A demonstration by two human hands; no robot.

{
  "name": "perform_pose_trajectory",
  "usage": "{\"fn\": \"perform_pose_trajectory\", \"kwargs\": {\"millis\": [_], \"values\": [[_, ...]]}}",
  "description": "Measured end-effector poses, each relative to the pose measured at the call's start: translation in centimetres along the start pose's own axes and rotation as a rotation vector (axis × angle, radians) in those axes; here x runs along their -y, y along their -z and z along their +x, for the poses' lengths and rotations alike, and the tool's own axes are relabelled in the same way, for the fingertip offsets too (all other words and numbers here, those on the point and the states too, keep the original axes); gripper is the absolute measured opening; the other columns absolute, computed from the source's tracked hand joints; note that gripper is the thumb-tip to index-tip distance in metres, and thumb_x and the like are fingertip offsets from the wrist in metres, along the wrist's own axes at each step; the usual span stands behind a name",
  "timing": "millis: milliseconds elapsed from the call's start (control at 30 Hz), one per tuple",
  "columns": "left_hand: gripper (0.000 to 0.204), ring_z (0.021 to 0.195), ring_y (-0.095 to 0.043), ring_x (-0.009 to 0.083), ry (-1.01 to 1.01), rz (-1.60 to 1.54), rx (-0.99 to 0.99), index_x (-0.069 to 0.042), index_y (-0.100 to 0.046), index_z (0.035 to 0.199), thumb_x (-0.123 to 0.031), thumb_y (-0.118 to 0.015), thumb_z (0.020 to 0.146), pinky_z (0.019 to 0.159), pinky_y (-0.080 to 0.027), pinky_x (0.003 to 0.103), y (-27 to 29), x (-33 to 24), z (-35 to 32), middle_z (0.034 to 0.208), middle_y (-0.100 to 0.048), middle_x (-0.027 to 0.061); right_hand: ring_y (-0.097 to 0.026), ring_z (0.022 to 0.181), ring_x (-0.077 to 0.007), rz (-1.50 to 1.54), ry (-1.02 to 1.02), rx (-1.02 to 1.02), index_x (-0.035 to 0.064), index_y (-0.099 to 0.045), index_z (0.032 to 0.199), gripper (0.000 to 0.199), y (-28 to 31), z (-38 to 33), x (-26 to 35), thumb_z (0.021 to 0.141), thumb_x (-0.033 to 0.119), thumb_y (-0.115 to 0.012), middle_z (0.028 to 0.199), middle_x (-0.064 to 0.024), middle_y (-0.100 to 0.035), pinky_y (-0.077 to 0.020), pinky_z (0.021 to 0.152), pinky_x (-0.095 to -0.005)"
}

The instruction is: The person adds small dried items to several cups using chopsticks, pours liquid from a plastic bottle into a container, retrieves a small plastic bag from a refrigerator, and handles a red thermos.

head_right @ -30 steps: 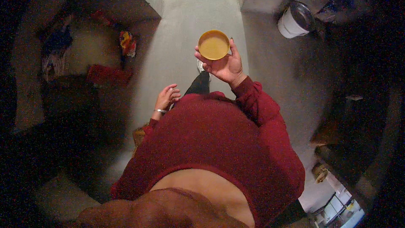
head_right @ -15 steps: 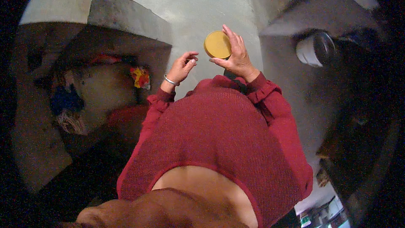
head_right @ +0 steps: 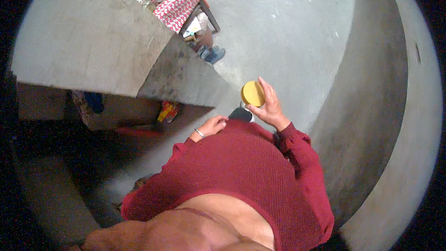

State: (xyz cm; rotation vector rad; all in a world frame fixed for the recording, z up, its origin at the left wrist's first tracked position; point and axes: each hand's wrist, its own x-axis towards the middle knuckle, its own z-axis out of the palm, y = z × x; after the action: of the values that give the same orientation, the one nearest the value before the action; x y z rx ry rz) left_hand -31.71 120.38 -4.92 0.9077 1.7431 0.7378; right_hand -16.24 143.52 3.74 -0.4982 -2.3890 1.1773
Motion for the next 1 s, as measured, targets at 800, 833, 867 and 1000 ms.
{"fn": "perform_pose_trajectory", "kwargs": {"millis": [800, 833, 867, 1000], "values": [[0.028, 0.079, -0.059, 0.0141, -0.048, -0.464, -0.905, -0.002, -0.054, 0.113, -0.016, -0.05, 0.089, 0.071, -0.048, 0.029, 27.6, -14.1, 45.7, 0.094, -0.061, 0.0054, -0.047, 0.115, -0.0268, 0.295, 0.308, 0.523, 0.0049, -0.035, 0.135, 0.076, 8.3, 64.8, -22.1, 0.072, 0.018, -0.075, 0.126, -0.0152, -0.046, -0.0407, 0.094, -0.0366], [0.027, 0.079, -0.058, 0.0128, -0.082, -0.525, -0.976, -0.003, -0.054, 0.114, -0.015, -0.049, 0.09, 0.071, -0.049, 0.028, 29.7, -14.6, 46.3, 0.098, -0.06, 0.0041, -0.048, 0.113, -0.0284, 0.314, 0.358, 0.539, 0.0045, -0.036, 0.134, 0.076, 8.2, 67.6, -21.3, 0.071, 0.018, -0.075, 0.124, -0.0167, -0.047, -0.0405, 0.094, -0.0376], [0.026, 0.079, -0.058, 0.0123, -0.068, -0.662, -1.055, -0.003, -0.054, 0.114, -0.014, -0.049, 0.091, 0.069, -0.049, 0.027, 33.6, -16.5, 46.4, 0.098, -0.059, 0.0038, -0.048, 0.113, -0.0284, 0.327, 0.428, 0.555, 0.0043, -0.036, 0.134, 0.075, 7.8, 71.6, -20.7, 0.071, 0.017, -0.075, 0.124, -0.0168, -0.046, -0.0408, 0.094, -0.0369], [0.028, 0.078, -0.059, 0.011, -0.007, -0.688, -1.503, -0.002, -0.052, 0.116, -0.013, -0.048, 0.091, 0.062, -0.049, 0.022, 44.5, -18.4, 45.1, 0.099, -0.06, 0.0037, -0.048, 0.113, -0.0279, 0.353, 0.458, 0.666, 0.0039, -0.036, 0.134, 0.074, 4.9, 80.4, -20.8, 0.071, 0.018, -0.075, 0.125, -0.0166, -0.046, -0.0409, 0.094, -0.0365]]}}
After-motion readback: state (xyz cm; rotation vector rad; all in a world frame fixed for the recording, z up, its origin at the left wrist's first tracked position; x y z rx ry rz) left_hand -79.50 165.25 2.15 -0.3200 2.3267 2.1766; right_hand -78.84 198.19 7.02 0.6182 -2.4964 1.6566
